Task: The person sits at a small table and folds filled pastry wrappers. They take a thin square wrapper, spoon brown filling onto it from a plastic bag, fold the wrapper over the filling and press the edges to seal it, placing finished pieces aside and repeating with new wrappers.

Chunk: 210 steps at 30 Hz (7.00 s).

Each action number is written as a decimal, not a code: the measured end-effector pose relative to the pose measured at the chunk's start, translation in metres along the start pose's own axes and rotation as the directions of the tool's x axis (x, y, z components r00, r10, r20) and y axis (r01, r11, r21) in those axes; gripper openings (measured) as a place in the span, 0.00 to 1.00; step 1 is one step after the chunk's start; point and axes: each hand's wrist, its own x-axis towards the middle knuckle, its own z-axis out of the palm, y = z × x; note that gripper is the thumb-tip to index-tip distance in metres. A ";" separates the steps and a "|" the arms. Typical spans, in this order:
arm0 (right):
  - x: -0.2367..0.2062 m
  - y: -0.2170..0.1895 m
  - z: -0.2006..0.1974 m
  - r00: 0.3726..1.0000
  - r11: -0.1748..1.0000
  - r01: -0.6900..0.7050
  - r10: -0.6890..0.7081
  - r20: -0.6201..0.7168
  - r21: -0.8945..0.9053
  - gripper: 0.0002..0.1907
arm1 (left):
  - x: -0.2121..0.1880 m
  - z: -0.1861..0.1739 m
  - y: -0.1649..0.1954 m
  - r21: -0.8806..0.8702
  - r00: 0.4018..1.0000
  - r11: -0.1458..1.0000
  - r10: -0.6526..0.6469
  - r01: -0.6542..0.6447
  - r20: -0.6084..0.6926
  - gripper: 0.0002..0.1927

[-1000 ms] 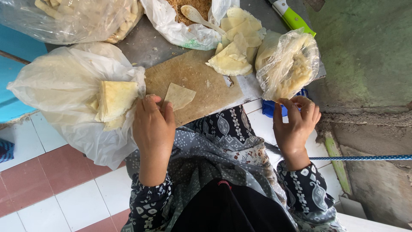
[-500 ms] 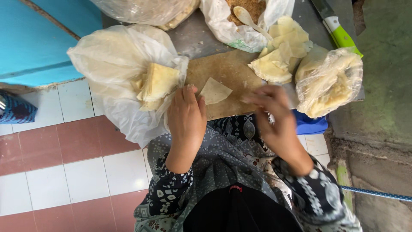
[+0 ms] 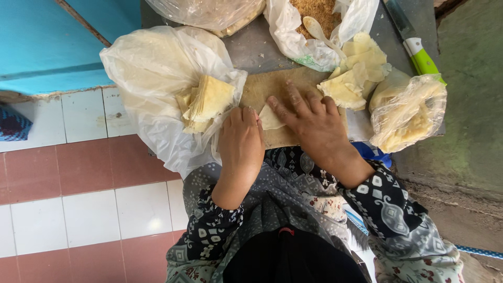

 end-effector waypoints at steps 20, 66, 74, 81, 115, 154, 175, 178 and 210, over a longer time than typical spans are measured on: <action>0.068 0.114 0.037 0.824 0.734 -0.463 0.563 -0.064 0.496 0.36 | 0.005 0.010 0.005 -0.098 1.000 0.995 -0.022 0.021 -0.007 0.06; 0.046 0.078 0.051 0.647 0.779 -0.016 0.486 -0.587 0.627 0.37 | -0.006 0.014 -0.017 -0.539 0.990 0.837 -0.140 0.100 -0.033 0.26; -0.049 0.028 0.037 0.734 0.330 0.085 0.618 -0.284 0.940 0.34 | -0.011 0.014 -0.016 -0.562 0.989 0.824 -0.132 0.071 -0.068 0.28; -0.071 0.019 0.001 0.908 0.580 0.100 0.279 -0.312 0.808 0.33 | -0.015 0.020 -0.015 -0.559 0.988 0.826 -0.134 0.069 -0.076 0.31; 0.028 0.059 -0.006 0.924 0.997 0.015 0.013 -0.383 0.070 0.36 | -0.015 0.024 -0.011 -0.528 0.996 0.849 -0.023 -0.027 -0.089 0.37; -0.006 0.009 -0.005 0.925 0.868 0.279 -0.129 -0.357 0.411 0.40 | 0.005 -0.009 -0.022 -0.106 0.943 0.940 0.330 -0.326 0.030 0.05; 0.003 -0.006 0.030 0.937 0.486 0.035 0.288 -0.198 0.873 0.48 | 0.034 -0.002 -0.026 -0.278 0.933 0.925 0.313 -0.258 0.177 0.05; 0.007 -0.003 0.027 0.950 0.408 -0.035 0.297 -0.096 0.912 0.48 | 0.042 0.000 -0.025 -0.356 0.931 0.934 0.154 -0.027 0.332 0.06; 0.008 -0.003 0.029 0.936 0.641 0.135 0.169 -0.310 0.756 0.42 | 0.019 -0.008 -0.017 -0.220 0.986 0.962 0.169 -0.163 0.008 0.08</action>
